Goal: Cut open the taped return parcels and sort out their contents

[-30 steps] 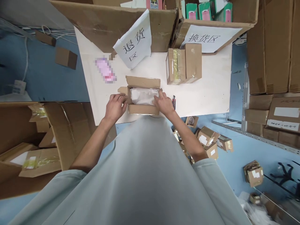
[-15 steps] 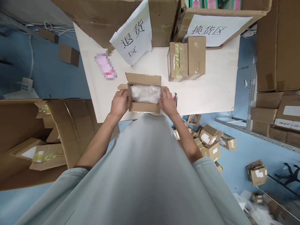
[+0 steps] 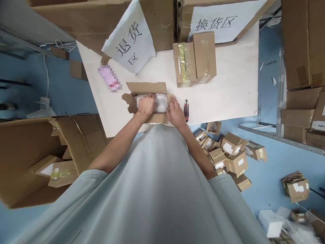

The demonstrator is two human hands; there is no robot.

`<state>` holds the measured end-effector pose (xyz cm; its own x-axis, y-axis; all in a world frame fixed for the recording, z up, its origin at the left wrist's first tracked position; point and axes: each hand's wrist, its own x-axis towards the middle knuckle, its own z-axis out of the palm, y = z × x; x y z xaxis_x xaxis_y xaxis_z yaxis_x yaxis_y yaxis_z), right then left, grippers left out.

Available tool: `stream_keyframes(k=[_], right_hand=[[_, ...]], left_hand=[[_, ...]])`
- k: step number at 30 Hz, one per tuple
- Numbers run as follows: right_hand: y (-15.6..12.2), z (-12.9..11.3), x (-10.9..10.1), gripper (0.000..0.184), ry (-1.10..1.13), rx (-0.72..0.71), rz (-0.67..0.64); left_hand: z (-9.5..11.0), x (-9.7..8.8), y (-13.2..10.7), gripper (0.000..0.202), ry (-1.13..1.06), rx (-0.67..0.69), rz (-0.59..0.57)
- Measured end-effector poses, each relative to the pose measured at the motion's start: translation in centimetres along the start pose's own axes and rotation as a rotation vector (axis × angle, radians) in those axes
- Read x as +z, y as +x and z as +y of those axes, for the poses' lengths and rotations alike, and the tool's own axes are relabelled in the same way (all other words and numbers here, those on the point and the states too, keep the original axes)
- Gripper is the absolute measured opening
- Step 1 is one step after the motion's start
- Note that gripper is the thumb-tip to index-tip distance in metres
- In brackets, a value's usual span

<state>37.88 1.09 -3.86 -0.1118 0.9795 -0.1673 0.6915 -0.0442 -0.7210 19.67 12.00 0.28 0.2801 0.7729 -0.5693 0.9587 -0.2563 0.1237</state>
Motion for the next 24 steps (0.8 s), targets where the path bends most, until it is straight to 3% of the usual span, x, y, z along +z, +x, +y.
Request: stream_keyframes(k=[6,17,24], right_hand=[[-0.4,0.1,0.2,0.033,0.000,0.013,-0.024],[-0.6,1.6,-1.0,0.032,0.033,-0.063,-0.052],[0.5,1.1,-1.7,0.039,0.047,-0.087,-0.039]], left_hand=[[-0.5,-0.4,0.0,0.043,0.083,0.029,0.037],[-2.5,-0.6,-8.4,0.046,0.032,-0.100,0.214],[-2.8,-3.5,-11.1,0.049,-0.004,-0.128,0.342]])
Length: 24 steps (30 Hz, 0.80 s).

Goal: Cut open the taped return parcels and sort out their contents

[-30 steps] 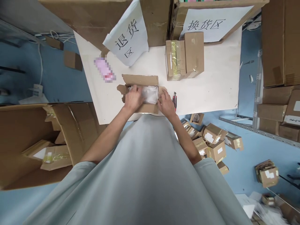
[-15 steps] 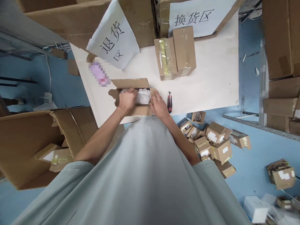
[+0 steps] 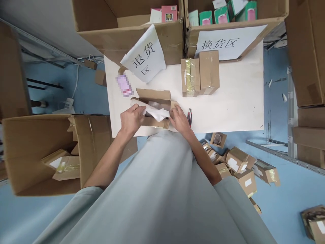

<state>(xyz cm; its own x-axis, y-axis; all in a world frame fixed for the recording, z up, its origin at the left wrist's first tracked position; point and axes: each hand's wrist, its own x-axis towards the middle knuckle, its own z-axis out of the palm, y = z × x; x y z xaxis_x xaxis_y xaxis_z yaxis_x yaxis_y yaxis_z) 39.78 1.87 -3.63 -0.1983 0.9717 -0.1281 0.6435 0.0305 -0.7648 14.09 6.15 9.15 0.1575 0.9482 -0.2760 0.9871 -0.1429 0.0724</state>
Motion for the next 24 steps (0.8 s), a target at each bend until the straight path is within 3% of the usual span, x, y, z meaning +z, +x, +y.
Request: stream_keyframes(k=[6,12,15,19,24], right_hand=[[0.9,-3.8,-1.3,0.052,-0.008,-0.058,0.119],[2.0,-7.6,-3.4,0.020,0.147,-0.025,0.094],[1.9,-9.0,-4.9,0.010,0.231,0.014,0.205],[1.3,-11.0,-6.9,0.027,0.372,0.153,0.368],[1.2,-12.7,-9.0,0.042,0.705,0.290,0.471]], left_hand=[[0.1,-4.0,-0.4,0.045,-0.051,0.015,0.079],[0.4,-6.2,-0.7,0.042,-0.124,0.081,0.178],[0.3,-7.1,-0.3,0.038,-0.202,0.086,0.279],[0.6,-7.8,0.4,0.042,-0.372,0.081,0.423],[1.8,-6.6,0.2,0.076,-0.593,0.015,0.530]])
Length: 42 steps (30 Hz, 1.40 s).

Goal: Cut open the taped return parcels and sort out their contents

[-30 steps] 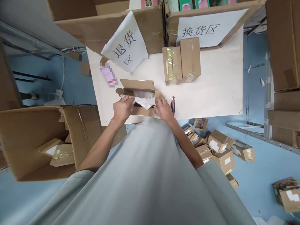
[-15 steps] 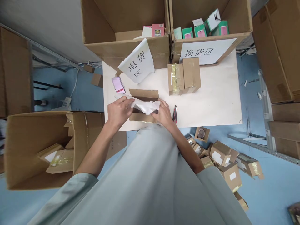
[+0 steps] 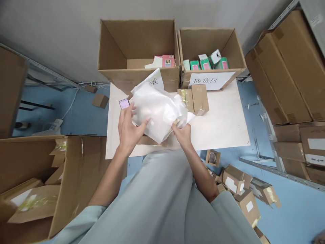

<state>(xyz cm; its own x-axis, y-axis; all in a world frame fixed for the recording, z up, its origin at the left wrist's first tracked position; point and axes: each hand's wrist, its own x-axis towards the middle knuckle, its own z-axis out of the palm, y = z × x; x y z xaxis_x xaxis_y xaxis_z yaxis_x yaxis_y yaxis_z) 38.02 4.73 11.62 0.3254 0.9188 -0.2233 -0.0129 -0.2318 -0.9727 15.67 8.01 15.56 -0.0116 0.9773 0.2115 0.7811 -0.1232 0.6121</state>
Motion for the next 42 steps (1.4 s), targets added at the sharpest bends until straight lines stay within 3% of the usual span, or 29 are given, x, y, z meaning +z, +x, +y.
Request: stream_keyframes(k=[4,9,11,14,17,18,20,22,24,27,30,32,35,39,42], right_hand=[[0.5,-0.4,0.0,0.035,0.152,0.069,0.119],[0.9,0.9,0.7,0.034,0.206,0.077,0.138],[0.9,1.5,0.9,0.031,0.245,0.083,0.130],[1.2,2.4,-0.4,0.034,0.271,0.089,0.030],[1.8,2.8,-3.8,0.051,0.161,0.075,-0.184],[2.0,2.8,-5.1,0.058,0.101,0.051,-0.187],[2.3,2.3,-7.2,0.069,-0.036,-0.048,-0.028],[2.4,1.4,-7.7,0.064,-0.175,-0.182,0.122],[2.1,0.5,-6.4,0.050,-0.303,-0.311,0.085],[1.6,0.2,-2.1,0.039,-0.481,-0.463,-0.131],[1.3,1.3,2.1,0.045,-0.609,-0.481,-0.215],[1.2,2.4,3.7,0.046,-0.609,-0.434,-0.214],[1.2,3.8,4.4,0.040,-0.487,-0.359,-0.240],[1.8,4.6,3.8,0.041,-0.285,-0.284,-0.331],[2.2,4.6,3.2,0.035,-0.284,-0.302,-0.377]], left_hand=[[-0.7,2.0,-0.9,0.073,-0.132,-0.266,-0.031],[-1.6,4.7,0.2,0.069,-0.571,-0.611,-0.346],[-1.5,5.6,0.8,0.074,-0.815,-0.699,-0.386],[-1.2,6.0,1.4,0.079,-1.020,-0.746,-0.306],[-1.2,5.7,1.7,0.075,-1.031,-0.704,-0.234],[-1.4,5.5,1.7,0.074,-1.021,-0.683,-0.223],[-1.7,5.3,1.8,0.074,-1.000,-0.655,-0.203],[-2.0,5.5,1.8,0.073,-0.978,-0.637,-0.181],[-1.9,6.0,1.7,0.071,-0.962,-0.621,-0.167],[-1.4,7.1,1.3,0.066,-0.945,-0.581,-0.172],[-0.8,7.7,0.6,0.060,-0.952,-0.523,-0.184],[-0.7,7.7,0.2,0.059,-0.972,-0.504,-0.200],[-1.2,7.4,-0.3,0.064,-0.984,-0.541,-0.227],[-2.6,7.2,-1.2,0.068,-1.051,-0.623,-0.252],[-3.3,7.5,-1.9,0.075,-1.125,-0.648,-0.282]])
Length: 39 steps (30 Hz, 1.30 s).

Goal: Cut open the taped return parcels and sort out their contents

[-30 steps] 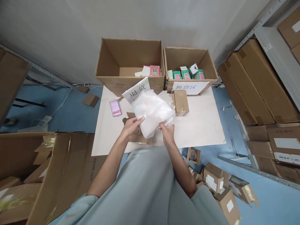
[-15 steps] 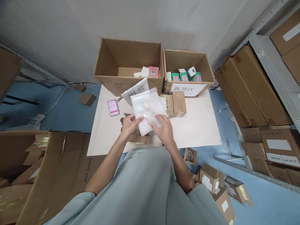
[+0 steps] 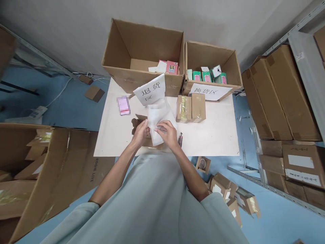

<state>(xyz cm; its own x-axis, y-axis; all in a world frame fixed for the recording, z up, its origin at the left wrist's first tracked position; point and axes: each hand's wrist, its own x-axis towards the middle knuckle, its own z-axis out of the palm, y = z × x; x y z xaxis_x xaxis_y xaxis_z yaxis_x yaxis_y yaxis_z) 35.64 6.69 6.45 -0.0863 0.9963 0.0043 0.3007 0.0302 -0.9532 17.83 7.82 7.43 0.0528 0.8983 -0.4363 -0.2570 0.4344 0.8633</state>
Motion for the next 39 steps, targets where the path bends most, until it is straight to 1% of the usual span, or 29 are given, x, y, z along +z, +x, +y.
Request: stream_keyframes(k=[1,3,5,7,9,11,16,19,23,25,27,28,29,30,32,33,34,35,37,39], right_hand=[[0.0,-0.1,-0.1,0.033,-0.061,-0.030,-0.012],[-0.2,-0.4,-0.2,0.027,-0.267,-0.116,-0.033],[-0.3,-0.8,0.0,0.027,-0.506,-0.189,-0.055],[-0.4,-1.1,0.5,0.028,-0.690,-0.213,-0.080],[-0.4,-1.1,1.1,0.028,-0.797,-0.209,-0.108],[-0.4,-0.7,1.6,0.028,-0.846,-0.203,-0.112],[-1.0,0.3,1.5,0.030,-0.791,-0.246,-0.090],[-1.8,0.1,1.4,0.032,-0.731,-0.267,-0.126],[-2.7,-0.6,1.9,0.030,-0.614,-0.231,-0.177],[-2.9,-0.7,2.0,0.030,-0.520,-0.230,-0.214],[-2.9,-0.4,1.4,0.029,-0.406,-0.232,-0.249],[-2.7,-0.1,0.9,0.029,-0.365,-0.221,-0.229],[-2.6,0.2,0.2,0.029,-0.345,-0.196,-0.168],[-2.3,0.7,-0.7,0.029,-0.349,-0.158,-0.067],[-1.7,1.5,-2.6,0.035,-0.389,-0.070,0.186],[-1.4,1.8,-3.5,0.041,-0.398,-0.039,0.282],[-1.1,1.9,-4.4,0.047,-0.389,-0.026,0.343],[-0.7,1.8,-5.3,0.050,-0.369,-0.032,0.380],[0.0,0.9,-6.8,0.045,-0.325,-0.094,0.401],[0.8,-0.6,-7.9,0.034,-0.307,-0.183,0.337]], left_hand=[[-0.3,0.0,-0.1,0.077,-0.012,-0.012,-0.013],[-0.8,0.2,-0.2,0.078,-0.040,-0.023,-0.030],[-1.2,0.5,-0.2,0.079,-0.089,-0.015,-0.037],[-1.6,0.8,-0.2,0.080,-0.147,-0.004,-0.038],[-2.0,0.9,-0.2,0.079,-0.182,0.001,-0.029],[-2.3,0.9,-0.2,0.076,-0.181,0.000,-0.009],[-2.8,0.7,-0.4,0.072,-0.090,-0.013,0.048],[-2.7,0.8,-0.3,0.067,-0.059,0.012,0.078],[-2.8,0.7,0.1,0.056,0.020,0.067,0.097],[-2.9,0.3,0.3,0.057,0.069,0.090,0.113],[-2.9,-0.4,0.4,0.061,0.109,0.098,0.106],[-2.9,-0.7,0.4,0.063,0.120,0.098,0.091],[-2.9,-1.1,0.3,0.064,0.120,0.097,0.070],[-2.9,-1.5,0.2,0.066,0.114,0.093,0.047],[-2.7,-2.2,0.1,0.068,0.100,0.079,0.010],[-2.5,-2.5,0.0,0.069,0.097,0.073,-0.006],[-2.3,-2.8,0.0,0.070,0.101,0.069,-0.025],[-2.1,-3.0,0.1,0.070,0.114,0.069,-0.046],[-1.7,-3.2,0.3,0.071,0.157,0.084,-0.092],[-1.2,-3.3,0.6,0.072,0.216,0.112,-0.131]])
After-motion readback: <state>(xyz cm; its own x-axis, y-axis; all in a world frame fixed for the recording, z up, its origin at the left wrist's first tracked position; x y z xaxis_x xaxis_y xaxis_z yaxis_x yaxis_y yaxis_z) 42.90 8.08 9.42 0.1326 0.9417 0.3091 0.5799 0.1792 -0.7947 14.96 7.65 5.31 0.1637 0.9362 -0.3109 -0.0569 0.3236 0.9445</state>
